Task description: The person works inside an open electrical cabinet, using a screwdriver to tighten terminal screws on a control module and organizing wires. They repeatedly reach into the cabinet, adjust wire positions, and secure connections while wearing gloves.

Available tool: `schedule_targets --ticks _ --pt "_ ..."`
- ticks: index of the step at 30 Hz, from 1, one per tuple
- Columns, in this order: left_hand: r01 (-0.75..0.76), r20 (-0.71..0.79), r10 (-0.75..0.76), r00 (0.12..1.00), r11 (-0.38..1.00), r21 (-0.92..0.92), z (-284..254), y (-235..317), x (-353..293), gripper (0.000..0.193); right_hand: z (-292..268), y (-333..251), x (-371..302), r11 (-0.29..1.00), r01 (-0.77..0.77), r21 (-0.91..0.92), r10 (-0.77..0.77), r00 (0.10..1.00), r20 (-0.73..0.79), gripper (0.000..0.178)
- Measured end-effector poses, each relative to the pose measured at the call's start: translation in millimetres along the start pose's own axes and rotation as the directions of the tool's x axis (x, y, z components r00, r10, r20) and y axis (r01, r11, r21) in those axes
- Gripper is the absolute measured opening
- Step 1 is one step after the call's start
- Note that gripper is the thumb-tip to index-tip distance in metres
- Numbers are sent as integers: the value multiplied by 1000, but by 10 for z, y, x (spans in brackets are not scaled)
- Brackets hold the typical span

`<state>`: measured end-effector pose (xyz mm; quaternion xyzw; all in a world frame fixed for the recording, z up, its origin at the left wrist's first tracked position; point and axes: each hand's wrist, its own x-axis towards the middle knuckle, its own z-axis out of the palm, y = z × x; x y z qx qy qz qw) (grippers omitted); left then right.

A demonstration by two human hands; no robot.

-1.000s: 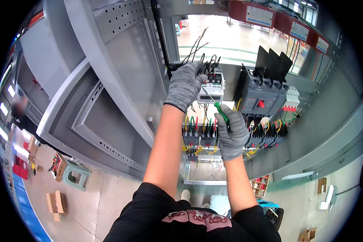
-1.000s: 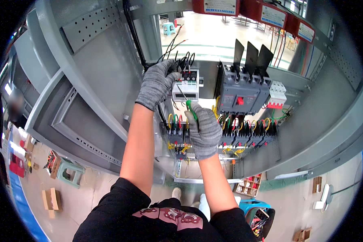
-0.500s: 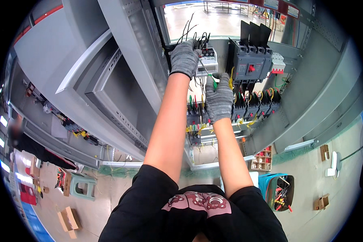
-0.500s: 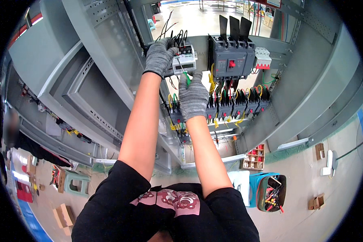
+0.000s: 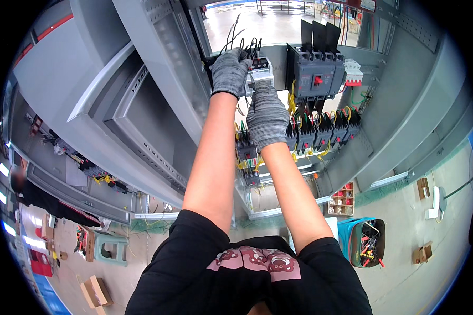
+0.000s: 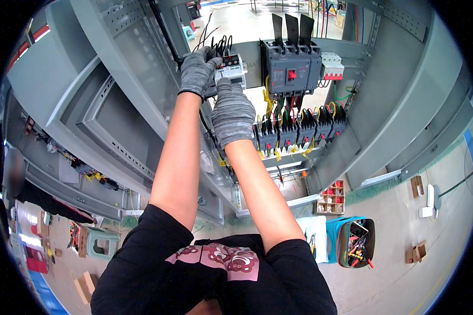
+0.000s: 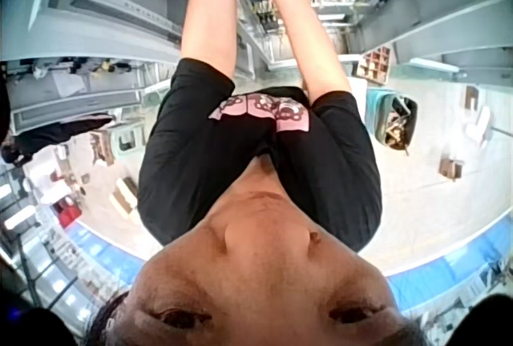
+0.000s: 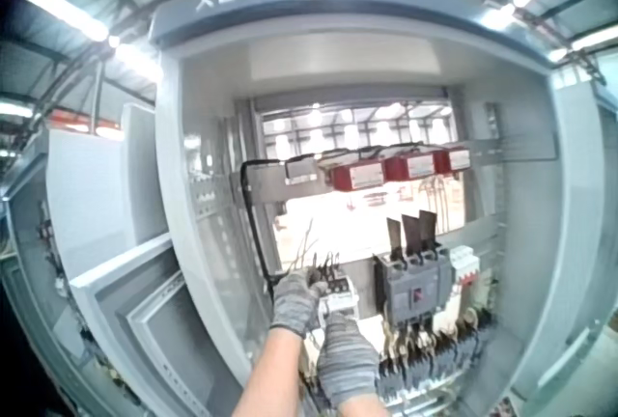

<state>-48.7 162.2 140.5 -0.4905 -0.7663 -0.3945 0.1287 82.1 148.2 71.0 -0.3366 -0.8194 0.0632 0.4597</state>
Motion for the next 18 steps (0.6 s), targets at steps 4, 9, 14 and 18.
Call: schedule_targets --ticks 4,9,14,18 --pt "-26 -39 29 999 998 62 -60 -56 -9 35 75 -22 -5 973 -65 222 85 993 -80 29" --pt "-8 -44 7 999 1000 -30 2 -93 -7 29 149 132 0 980 -23 198 58 983 -173 26" --pt "21 -64 -35 997 978 -209 85 -226 -5 29 219 168 6 955 203 215 -114 923 -368 5" --pt "58 -35 -66 997 978 -202 -12 -47 -49 27 189 267 9 937 250 242 -142 910 -390 7"
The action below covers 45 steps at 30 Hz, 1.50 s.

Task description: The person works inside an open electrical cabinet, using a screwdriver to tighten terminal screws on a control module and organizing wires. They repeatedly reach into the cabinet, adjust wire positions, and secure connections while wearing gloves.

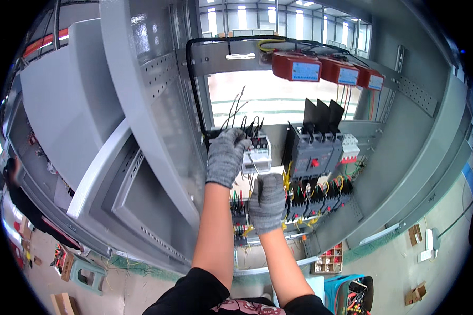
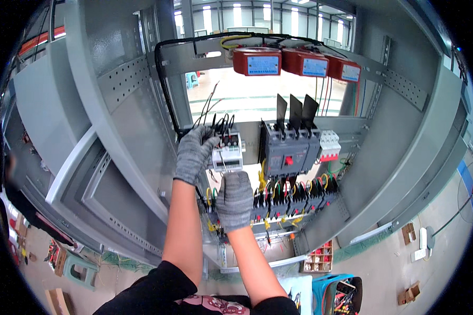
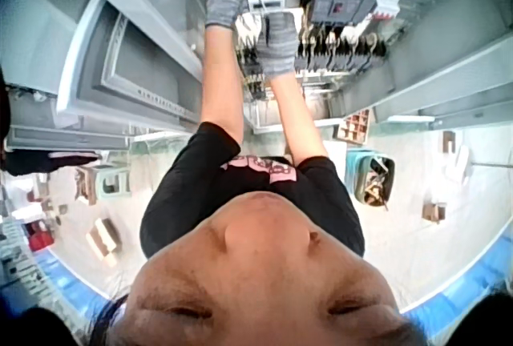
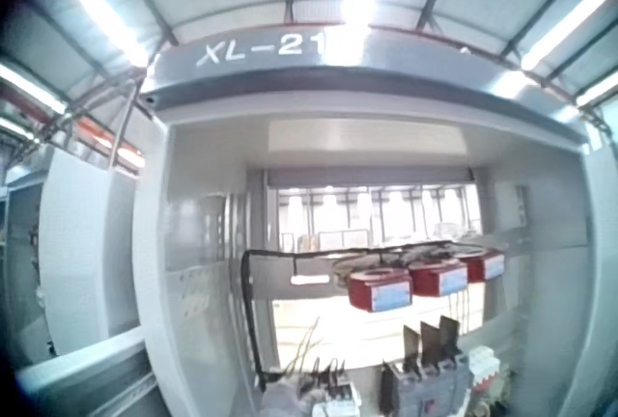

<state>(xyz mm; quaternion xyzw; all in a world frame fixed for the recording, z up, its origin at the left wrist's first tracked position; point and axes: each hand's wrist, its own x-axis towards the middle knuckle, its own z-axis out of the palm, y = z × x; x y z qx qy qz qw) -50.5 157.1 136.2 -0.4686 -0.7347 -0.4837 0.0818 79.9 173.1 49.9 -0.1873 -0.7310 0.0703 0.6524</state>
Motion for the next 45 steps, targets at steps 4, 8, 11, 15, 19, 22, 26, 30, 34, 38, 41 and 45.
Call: schedule_targets --ticks 4,8,11,15,19,22,26,30,34,38,41,45 --pt "47 -9 -48 999 993 -111 30 -103 -15 24 -155 -125 46 916 -401 -2 395 900 187 25" --pt "83 -11 -87 996 972 -221 5 -89 -65 25 -209 -125 131 919 -369 -142 395 871 291 25" --pt "96 -3 -102 995 948 -302 1 -87 -61 25 -142 -63 148 991 -112 -78 126 971 201 20" --pt "117 -6 -125 992 938 -327 37 -88 -54 25 -173 -38 133 998 31 -46 -21 977 212 19" --pt "42 -73 -65 995 958 -284 67 -117 -59 17 -150 -19 121 999 -37 3 36 987 157 20" --pt "35 -61 -53 997 961 -273 66 -116 -51 17 -183 -50 80 968 -252 1 243 935 259 27" --pt "25 -52 -39 998 968 -249 47 -98 -43 18 -173 -67 132 989 -113 -92 135 949 286 30" --pt "29 -20 -34 999 977 -212 68 -75 -49 18 -134 5 25 995 -24 -95 50 959 280 29" --pt "-14 -51 8 999 992 -123 38 -72 -55 18 -85 36 -19 994 -109 11 103 966 235 16" --pt "-24 -54 23 998 999 -22 -12 31 -54 17 -116 31 19 994 -107 2 105 975 198 16" --pt "-32 -55 32 998 999 -5 -2 -5 -47 17 -112 55 33 997 -73 3 71 984 166 16" --pt "19 -36 -23 999 995 -99 41 -47 -12 16 -136 83 69 998 -60 25 55 983 177 16"
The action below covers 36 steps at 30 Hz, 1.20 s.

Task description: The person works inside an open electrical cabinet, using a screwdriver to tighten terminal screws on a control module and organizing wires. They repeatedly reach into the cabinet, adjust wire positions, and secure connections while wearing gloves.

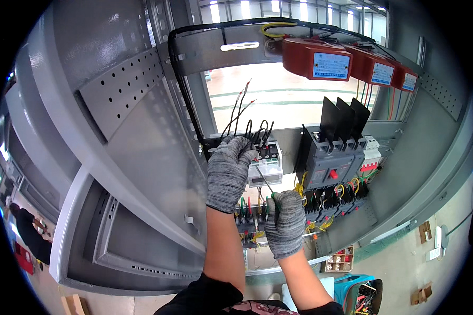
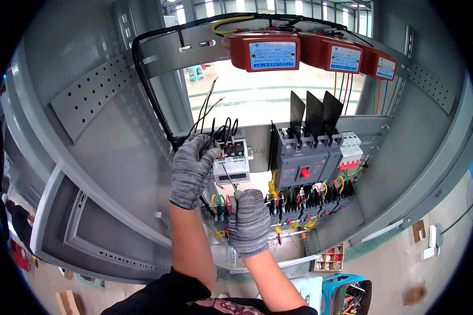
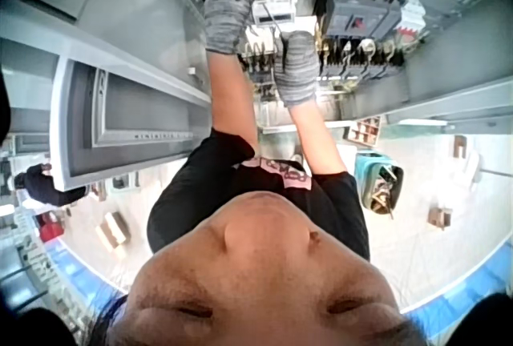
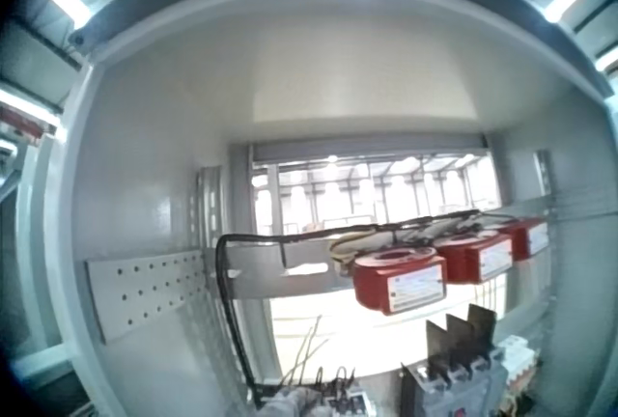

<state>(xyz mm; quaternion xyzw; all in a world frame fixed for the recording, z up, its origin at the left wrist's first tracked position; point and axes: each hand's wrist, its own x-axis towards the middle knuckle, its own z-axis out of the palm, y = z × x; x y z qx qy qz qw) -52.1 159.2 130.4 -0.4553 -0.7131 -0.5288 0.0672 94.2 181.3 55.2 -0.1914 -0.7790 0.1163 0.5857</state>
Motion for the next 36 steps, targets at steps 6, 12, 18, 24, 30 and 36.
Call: schedule_targets --ticks 6,12,18,24,30,36 --pt "-80 8 79 997 995 55 28 -98 9 14 -26 -9 37 995 -37 88 35 999 33 10" --pt "-110 1 110 994 992 56 2 -12 -13 9 -4 58 7 993 -21 117 20 1000 5 9" --pt "-127 14 126 992 991 50 19 -54 4 9 -29 93 7 991 -56 124 51 998 44 10" --pt "-180 16 180 984 967 181 -2 -63 -19 24 -53 123 31 991 -16 133 11 999 40 18" --pt "-198 34 196 980 972 128 -2 -66 -20 12 -78 155 64 990 7 142 -12 999 34 18" --pt "-55 3 56 998 997 -59 -25 1 -68 10 -55 179 51 987 -5 158 -1 999 41 17"
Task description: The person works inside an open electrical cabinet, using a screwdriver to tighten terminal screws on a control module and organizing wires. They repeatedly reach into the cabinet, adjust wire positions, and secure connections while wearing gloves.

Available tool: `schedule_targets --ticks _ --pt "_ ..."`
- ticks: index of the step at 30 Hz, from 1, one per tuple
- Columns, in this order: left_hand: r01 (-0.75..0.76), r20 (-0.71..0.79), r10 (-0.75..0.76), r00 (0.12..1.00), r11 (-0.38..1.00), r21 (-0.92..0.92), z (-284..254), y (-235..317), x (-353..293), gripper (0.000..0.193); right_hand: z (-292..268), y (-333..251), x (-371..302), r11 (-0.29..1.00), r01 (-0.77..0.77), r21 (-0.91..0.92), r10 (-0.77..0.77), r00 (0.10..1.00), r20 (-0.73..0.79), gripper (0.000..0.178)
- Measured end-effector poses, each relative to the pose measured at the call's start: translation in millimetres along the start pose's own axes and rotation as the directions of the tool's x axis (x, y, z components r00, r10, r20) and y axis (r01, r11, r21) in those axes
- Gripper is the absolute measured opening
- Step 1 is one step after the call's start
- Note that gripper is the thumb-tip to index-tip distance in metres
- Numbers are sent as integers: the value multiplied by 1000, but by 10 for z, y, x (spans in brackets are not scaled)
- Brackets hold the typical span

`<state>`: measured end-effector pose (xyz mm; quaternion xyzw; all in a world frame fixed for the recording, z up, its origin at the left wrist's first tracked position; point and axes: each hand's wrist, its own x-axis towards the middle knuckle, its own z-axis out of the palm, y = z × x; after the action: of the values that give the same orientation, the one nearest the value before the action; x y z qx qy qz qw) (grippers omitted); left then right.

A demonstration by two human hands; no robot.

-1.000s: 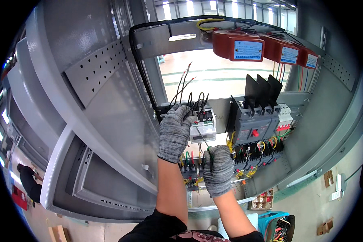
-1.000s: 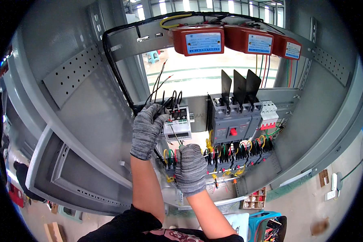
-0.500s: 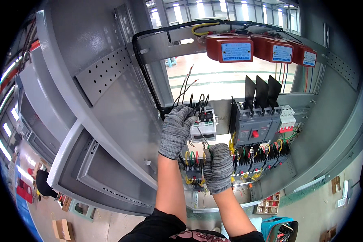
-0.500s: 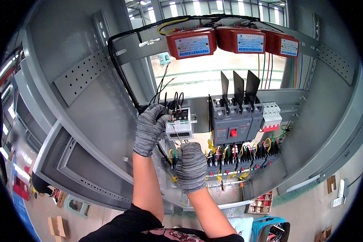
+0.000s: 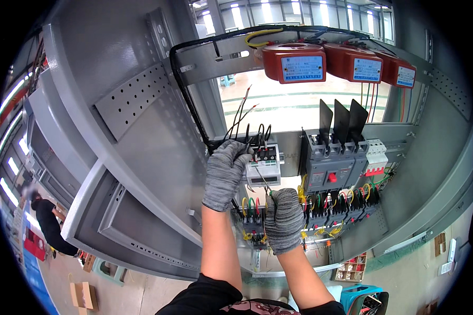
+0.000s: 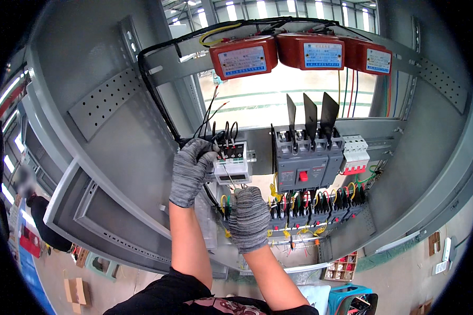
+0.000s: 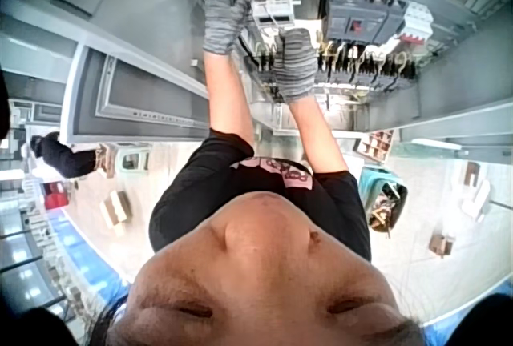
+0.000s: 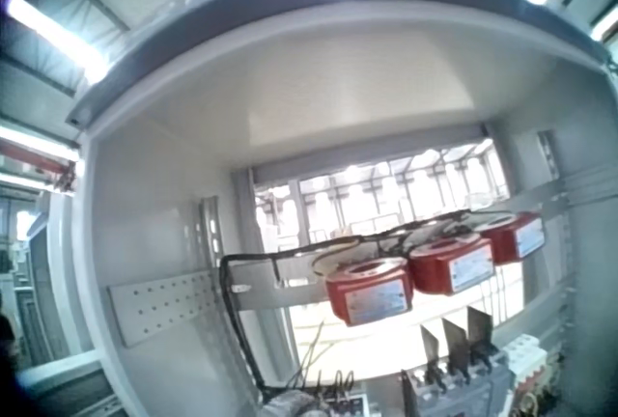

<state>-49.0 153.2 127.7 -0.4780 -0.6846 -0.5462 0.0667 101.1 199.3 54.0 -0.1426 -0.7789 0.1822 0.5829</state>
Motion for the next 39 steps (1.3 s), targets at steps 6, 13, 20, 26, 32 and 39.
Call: schedule_targets --ticks 6,13,20,26,32,39 --pt "-25 -9 25 1000 1000 7 30 -2 1 9 -2 5 5 1000 14 -5 -14 1000 -18 13" --pt "-44 34 42 999 997 60 35 -97 21 7 -25 -18 42 999 30 10 -30 999 -12 12" --pt "21 50 -29 998 989 146 12 1 34 18 3 8 13 1000 -12 21 12 1000 -15 11" --pt "-78 -13 91 996 918 389 109 104 50 20 -7 27 -2 995 -91 35 90 996 23 18" --pt "-130 -52 163 985 910 394 94 11 -7 25 9 36 -49 998 -22 -52 23 1000 7 22" --pt "-33 -10 43 999 891 453 68 116 13 35 -5 16 -22 997 -65 -29 67 996 66 30"
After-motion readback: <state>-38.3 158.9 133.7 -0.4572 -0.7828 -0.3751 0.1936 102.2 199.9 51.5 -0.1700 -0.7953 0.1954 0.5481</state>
